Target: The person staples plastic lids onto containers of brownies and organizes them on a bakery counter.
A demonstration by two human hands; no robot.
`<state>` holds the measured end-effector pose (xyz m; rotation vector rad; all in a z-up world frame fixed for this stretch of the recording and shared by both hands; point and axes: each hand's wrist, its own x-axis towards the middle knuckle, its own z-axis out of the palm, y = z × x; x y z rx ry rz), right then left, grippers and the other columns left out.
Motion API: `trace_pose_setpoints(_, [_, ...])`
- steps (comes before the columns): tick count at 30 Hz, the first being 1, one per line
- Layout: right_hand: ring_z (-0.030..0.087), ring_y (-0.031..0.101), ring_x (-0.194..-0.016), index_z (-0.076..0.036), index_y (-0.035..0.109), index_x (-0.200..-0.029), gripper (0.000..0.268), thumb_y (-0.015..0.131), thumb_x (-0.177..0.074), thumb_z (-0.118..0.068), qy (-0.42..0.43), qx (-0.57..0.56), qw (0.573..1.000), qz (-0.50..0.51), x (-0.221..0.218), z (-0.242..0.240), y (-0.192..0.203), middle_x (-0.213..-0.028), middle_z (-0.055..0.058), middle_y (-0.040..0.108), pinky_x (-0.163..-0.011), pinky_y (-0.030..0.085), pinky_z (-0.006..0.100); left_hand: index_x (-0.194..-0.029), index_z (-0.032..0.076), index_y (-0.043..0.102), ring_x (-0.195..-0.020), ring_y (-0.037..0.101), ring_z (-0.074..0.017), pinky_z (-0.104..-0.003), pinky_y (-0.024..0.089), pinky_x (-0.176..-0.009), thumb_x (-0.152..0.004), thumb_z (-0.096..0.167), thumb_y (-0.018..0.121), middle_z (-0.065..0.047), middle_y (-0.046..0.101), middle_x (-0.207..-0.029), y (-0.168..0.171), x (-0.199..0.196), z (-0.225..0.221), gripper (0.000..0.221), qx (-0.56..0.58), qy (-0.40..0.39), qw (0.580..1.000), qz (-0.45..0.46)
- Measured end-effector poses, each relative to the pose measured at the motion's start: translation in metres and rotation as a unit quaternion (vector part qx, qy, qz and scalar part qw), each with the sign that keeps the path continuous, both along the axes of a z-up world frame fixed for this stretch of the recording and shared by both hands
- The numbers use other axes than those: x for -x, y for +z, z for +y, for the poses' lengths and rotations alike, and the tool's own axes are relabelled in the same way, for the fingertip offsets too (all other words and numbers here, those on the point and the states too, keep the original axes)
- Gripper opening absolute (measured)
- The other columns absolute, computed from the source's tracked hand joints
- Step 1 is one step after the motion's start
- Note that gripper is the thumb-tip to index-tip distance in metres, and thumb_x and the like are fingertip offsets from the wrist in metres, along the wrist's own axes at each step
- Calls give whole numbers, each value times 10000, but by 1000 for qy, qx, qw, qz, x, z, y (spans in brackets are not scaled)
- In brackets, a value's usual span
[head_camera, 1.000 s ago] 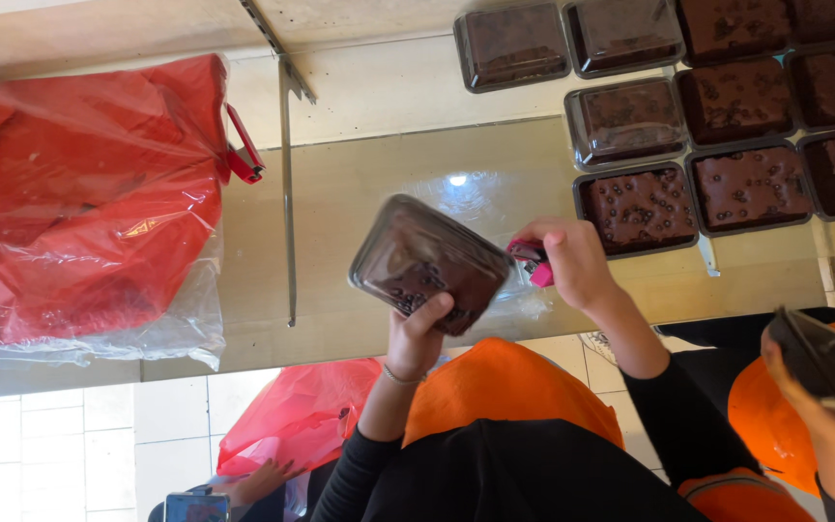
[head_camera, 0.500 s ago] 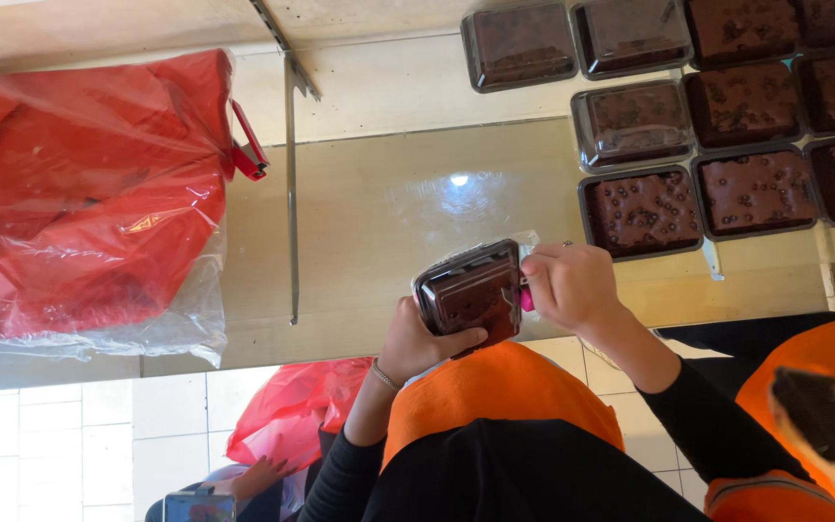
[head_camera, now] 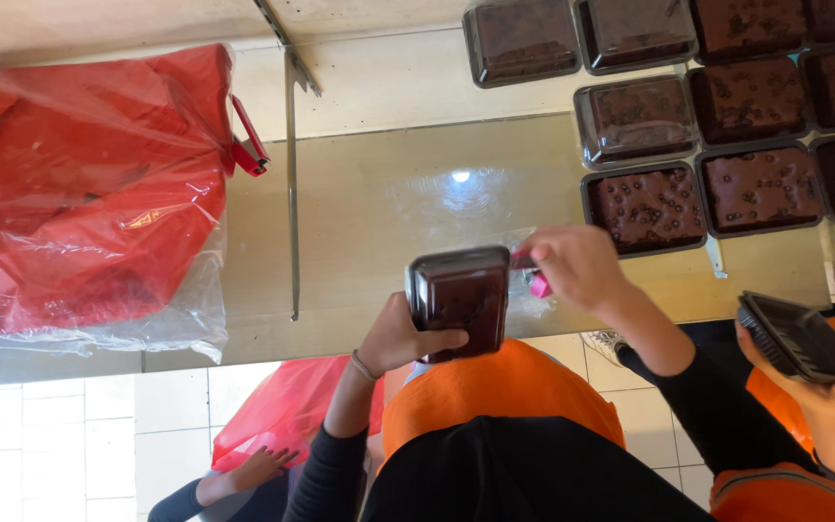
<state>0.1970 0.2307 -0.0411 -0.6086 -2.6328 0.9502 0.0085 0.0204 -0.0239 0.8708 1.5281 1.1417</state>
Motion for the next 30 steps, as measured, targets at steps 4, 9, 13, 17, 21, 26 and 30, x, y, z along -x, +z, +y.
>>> trace_pose_setpoints(4, [262,637,-611,-191,701,-822,733,170,-974,-672,51,-143,988,3,4,-5,23,-618,-4,565,-568,498,348,-776,5,687,-644,655,-305,-398,504,-648,-549,274,921,-169,682,-660,27,7,3,423,42,-104,991,75])
trace_pose_setpoints(9, [234,599,-570,-167,600,-673,640,336,-963,-672,147,-326,934,-18,9,-33,33,-594,15,499,-556,510,345,-902,65,706,-799,718,-343,-389,560,-718,-602,481,856,-128,726,-776,46,2,9,534,142,-244,942,182])
trace_pose_setpoints(13, [239,612,-553,-174,592,-651,581,363,-978,-596,144,-376,915,-18,10,-27,28,-593,19,521,-549,517,360,-922,73,714,-772,716,-349,-393,559,-716,-580,505,856,-129,718,-753,37,5,12,569,133,-223,944,203])
trace_pose_setpoints(17, [243,592,-521,-178,550,-585,524,379,-997,-452,87,-380,921,-6,7,-11,15,-579,3,518,-525,488,349,-1097,198,640,-808,732,-295,-379,559,-775,-604,477,865,-60,755,-813,30,13,5,610,61,-68,977,193])
trace_pose_setpoints(21, [211,564,-530,-231,510,-561,592,253,-1031,-484,-14,-216,976,-40,-6,4,-16,-544,-92,482,-540,468,312,-1254,188,480,-836,694,-147,-271,563,-813,-562,194,965,-67,773,-953,16,17,-7,845,-106,97,989,-35])
trace_pose_setpoints(26, [202,600,-565,-245,604,-690,638,202,-984,-643,17,-164,986,-26,4,17,14,-601,-53,544,-572,488,313,-1060,53,605,-798,649,-128,-248,543,-741,-643,111,939,-87,722,-855,-14,13,-7,537,-184,180,964,-69])
trace_pose_setpoints(30, [257,591,-559,-209,648,-779,674,294,-912,-766,72,-294,953,25,15,6,16,-641,-2,546,-549,481,370,-1023,95,698,-769,703,-237,-337,558,-739,-635,218,936,-112,740,-793,26,5,-7,472,-92,88,987,94])
